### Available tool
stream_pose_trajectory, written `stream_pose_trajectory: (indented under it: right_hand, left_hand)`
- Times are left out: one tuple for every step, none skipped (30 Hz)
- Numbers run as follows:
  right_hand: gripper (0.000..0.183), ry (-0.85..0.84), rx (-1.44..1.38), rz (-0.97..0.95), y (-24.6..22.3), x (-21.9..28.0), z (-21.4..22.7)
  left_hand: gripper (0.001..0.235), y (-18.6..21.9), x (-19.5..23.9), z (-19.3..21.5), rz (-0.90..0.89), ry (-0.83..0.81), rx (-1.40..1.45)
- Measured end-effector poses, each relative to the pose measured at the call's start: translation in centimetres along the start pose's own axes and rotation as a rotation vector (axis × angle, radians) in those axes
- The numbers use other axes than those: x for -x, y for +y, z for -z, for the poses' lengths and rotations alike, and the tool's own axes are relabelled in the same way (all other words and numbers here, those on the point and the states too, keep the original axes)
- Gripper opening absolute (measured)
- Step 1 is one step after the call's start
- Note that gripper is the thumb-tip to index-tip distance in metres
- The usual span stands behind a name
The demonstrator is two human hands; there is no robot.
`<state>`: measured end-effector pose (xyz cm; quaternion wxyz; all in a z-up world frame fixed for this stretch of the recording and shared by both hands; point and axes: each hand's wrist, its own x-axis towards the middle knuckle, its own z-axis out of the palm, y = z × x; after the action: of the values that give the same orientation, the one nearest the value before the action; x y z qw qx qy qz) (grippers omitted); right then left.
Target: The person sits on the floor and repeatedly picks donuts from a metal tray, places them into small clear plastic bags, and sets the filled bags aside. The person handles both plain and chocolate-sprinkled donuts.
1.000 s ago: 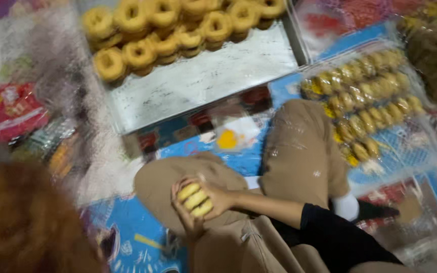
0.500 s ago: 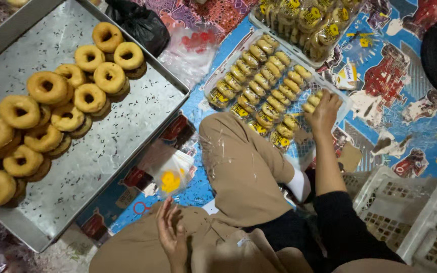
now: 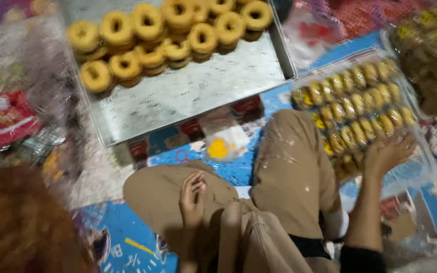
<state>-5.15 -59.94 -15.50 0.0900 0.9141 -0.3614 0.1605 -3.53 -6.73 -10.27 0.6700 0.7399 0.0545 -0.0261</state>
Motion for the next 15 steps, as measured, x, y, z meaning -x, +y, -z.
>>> stream_pose_trajectory:
  right_hand:
    - [0.063, 0.077, -0.039, 0.130, -4.3, 1.2, 1.2]
    - [0.057, 0.108, -0.086, 0.266, -8.8, 3.2, 2.4]
    - [0.051, -0.012, -0.195, 0.464, -14.3, 5.7, 2.7]
    - [0.022, -0.464, -0.449, 0.650, -19.4, 6.3, 2.3]
    - [0.048, -0.599, -0.847, 0.499, -24.3, 8.9, 1.9]
    - [0.033, -0.521, -1.165, 0.868, -29.0, 9.5, 0.6]
    - [0.029, -0.378, -0.817, 0.914, -33.3, 10.6, -0.5]
    - [0.037, -0.452, -0.606, 0.954, -35.7, 10.7, -1.9]
    - [0.046, -0.519, -0.391, 0.985, -37.7, 11.0, -3.1]
    - [0.040, -0.525, -0.376, 1.019, -38.4, 11.3, -4.3]
    - [0.035, -0.531, -0.360, 1.053, -38.8, 11.4, -5.5]
    - [0.031, -0.540, -0.338, 1.094, -38.5, 11.6, -6.5]
    - [0.028, -0.562, -0.358, 1.074, -38.2, 11.8, -7.5]
    - [0.026, -0.581, -0.380, 1.054, -37.9, 11.9, -8.3]
    - [0.024, -0.601, -0.402, 1.033, -37.8, 11.8, -8.9]
  left_hand:
    - [0.033, 0.8, 0.1, 0.0, -0.028, 0.021, -0.010]
    - [0.031, 1.7, 0.1, 0.3, -0.052, 0.028, -0.020]
    - [0.031, 2.7, 0.0, 0.6, -0.047, 0.038, -0.052]
    - [0.030, 3.6, -0.2, 0.9, -0.049, 0.037, -0.082]
    - [0.029, 4.4, -0.1, 1.1, -0.049, 0.036, -0.112]
    - [0.030, 5.1, 0.2, 1.5, -0.013, 0.047, -0.174]
    - [0.030, 5.5, 0.7, 2.0, 0.025, 0.059, -0.235]
    - [0.030, 5.4, 0.8, 2.4, 0.064, 0.070, -0.295]
    - [0.030, 4.8, 0.5, 2.4, 0.115, 0.058, -0.285]
    - [0.030, 3.8, -0.1, 2.1, 0.166, 0.037, -0.274]
    - [0.030, 2.4, -1.0, 1.7, 0.217, 0.017, -0.264]
    - [0.035, 0.3, -2.4, 0.6, 0.176, 0.008, -0.266]
    - [0.041, -2.1, -4.6, -1.2, 0.091, 0.015, -0.294]
    - [0.047, -4.6, -6.8, -3.0, -0.002, 0.020, -0.325]
    - [0.054, -7.0, -8.4, -4.8, -0.113, 0.045, -0.398]
